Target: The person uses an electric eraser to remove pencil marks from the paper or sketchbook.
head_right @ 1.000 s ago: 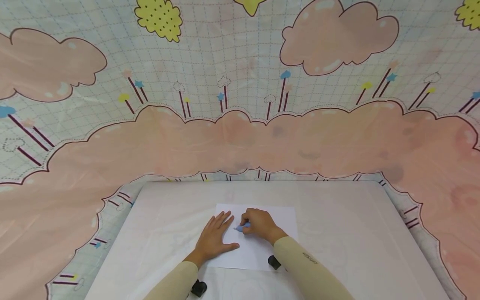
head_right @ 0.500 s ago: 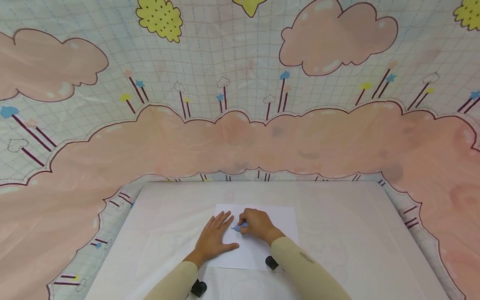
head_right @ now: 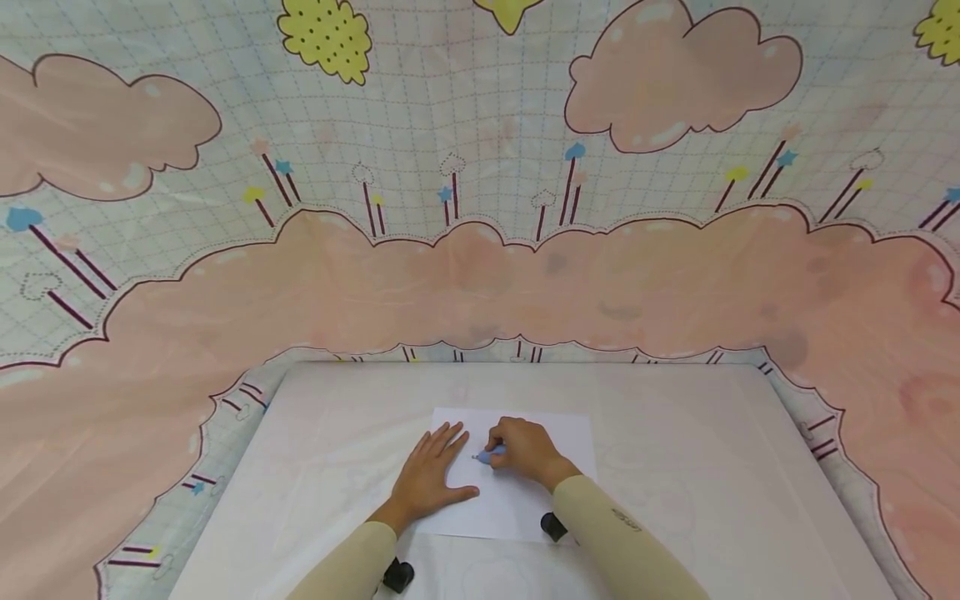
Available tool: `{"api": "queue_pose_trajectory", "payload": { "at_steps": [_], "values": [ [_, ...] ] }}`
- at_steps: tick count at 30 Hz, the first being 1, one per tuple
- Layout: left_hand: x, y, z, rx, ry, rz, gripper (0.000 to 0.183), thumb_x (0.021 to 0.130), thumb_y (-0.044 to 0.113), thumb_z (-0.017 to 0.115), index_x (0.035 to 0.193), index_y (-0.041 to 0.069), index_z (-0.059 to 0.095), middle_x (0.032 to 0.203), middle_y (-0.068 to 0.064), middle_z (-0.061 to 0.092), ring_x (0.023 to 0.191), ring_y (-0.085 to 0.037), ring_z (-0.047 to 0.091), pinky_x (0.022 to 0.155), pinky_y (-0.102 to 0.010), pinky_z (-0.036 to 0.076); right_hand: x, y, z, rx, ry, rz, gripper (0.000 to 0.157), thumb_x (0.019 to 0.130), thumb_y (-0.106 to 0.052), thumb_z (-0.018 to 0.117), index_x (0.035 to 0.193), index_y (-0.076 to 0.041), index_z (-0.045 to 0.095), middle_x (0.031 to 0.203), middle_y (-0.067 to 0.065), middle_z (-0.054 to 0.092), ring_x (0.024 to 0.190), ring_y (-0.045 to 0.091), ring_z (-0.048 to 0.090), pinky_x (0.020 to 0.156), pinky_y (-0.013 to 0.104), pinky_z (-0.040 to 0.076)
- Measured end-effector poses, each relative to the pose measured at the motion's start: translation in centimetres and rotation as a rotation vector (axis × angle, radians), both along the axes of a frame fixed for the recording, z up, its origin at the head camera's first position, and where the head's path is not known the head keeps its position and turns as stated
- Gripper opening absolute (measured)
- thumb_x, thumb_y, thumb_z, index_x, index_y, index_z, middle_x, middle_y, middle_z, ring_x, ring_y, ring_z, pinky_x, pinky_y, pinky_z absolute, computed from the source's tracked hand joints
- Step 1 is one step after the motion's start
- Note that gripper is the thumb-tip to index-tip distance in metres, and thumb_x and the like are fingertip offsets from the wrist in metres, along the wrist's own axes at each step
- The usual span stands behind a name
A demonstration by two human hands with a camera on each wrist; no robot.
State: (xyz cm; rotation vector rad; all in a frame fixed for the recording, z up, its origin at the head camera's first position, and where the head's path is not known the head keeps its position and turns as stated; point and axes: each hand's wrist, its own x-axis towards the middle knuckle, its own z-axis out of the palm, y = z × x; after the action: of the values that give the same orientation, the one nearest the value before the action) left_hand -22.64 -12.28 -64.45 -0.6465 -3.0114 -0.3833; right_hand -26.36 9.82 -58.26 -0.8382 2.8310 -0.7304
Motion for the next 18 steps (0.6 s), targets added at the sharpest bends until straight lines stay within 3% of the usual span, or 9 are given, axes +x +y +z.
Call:
{"api": "queue_pose_trajectory", "payload": {
  "at_steps": [18],
  "values": [
    [0.4, 0.5, 0.7, 0.013, -0.003, 0.016, 0.098, 0.079, 0.080, 0.053, 0.154, 0.019, 0.036, 0.162, 0.001, 0.029, 0.151, -0.022, 0.019, 0.123, -0.048, 0.017, 0.0, 2.8, -0.2, -0.039, -0.054, -0.047, 0.010, 0.076, -0.016, 0.081, 0.080, -0.021, 0.073, 0.088, -0.013, 0.065, 0.080, 0.008, 0.057, 0.077, 0.035, 0.053]
  ]
}}
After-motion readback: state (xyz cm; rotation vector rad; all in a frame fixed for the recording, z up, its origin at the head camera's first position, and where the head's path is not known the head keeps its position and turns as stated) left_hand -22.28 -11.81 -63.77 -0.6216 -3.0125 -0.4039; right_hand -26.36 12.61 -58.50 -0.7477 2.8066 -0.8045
